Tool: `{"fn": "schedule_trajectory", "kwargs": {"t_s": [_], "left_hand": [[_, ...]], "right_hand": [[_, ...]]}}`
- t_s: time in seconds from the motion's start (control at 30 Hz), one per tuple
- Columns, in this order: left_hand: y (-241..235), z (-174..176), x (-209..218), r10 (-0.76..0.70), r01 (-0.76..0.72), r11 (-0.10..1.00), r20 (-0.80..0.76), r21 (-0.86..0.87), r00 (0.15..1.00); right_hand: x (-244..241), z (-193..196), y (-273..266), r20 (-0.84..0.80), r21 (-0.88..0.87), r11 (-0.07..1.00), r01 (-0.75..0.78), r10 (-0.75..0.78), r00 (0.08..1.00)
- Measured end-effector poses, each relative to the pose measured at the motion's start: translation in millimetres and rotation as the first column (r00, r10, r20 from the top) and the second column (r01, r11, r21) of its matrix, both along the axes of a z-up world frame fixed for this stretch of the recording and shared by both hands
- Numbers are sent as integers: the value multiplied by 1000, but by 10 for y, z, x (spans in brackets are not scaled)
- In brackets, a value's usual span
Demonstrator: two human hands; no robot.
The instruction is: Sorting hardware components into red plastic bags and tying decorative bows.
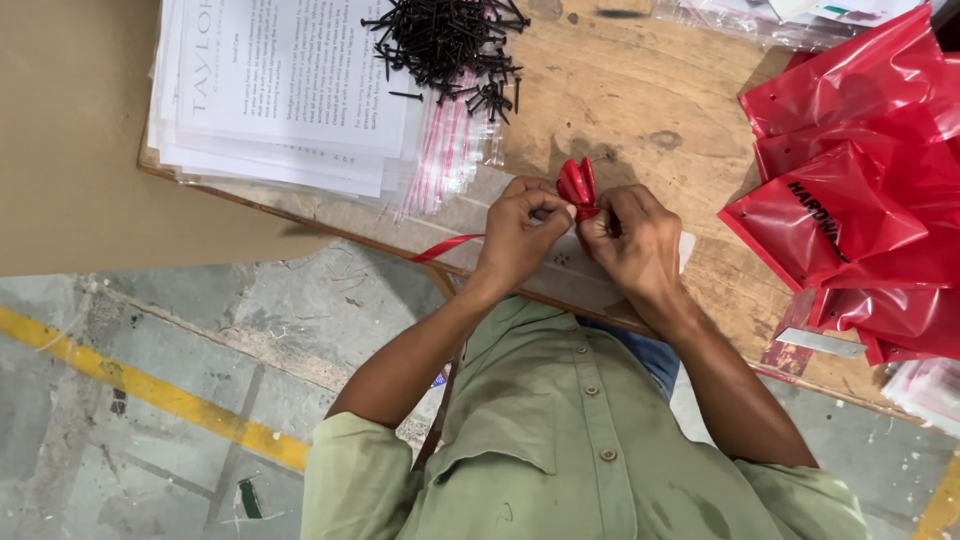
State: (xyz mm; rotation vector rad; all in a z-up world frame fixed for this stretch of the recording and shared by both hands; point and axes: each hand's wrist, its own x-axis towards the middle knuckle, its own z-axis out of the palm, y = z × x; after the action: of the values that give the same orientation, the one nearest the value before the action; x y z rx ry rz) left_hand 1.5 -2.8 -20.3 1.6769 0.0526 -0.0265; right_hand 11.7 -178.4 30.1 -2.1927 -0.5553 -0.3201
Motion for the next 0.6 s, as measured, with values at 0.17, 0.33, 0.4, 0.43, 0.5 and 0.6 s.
{"fn": "schedule_trajectory", "kwargs": {"t_s": [0.17, 0.33, 0.4, 0.43, 0.5, 0.6], "left_hand": [[-33, 23, -40, 50, -60, 992, 90, 110, 995], [-33, 46, -50, 62, -68, 996, 104, 64, 993], [-29, 31, -28, 62, -67, 997, 96, 43, 993], [-22, 11, -25, 55, -57, 998, 78, 25, 995], [-7, -8, -22, 57, -57, 998, 59, -1, 997], [13, 15, -39, 22, -23, 1000, 55, 12, 998]], "right_hand": [[9, -9, -14, -76, 17, 1000, 10, -9, 997], [26, -85, -10, -22, -31, 999, 30, -30, 999], [28, -77, -45, -30, -34, 999, 37, -38, 999], [17, -65, -74, -97, -13, 999, 36, -37, 995], [-15, 24, -103, -164, 1, 1000, 26, -26, 986], [-88, 244, -74, -478, 148, 983, 114, -30, 878]]}}
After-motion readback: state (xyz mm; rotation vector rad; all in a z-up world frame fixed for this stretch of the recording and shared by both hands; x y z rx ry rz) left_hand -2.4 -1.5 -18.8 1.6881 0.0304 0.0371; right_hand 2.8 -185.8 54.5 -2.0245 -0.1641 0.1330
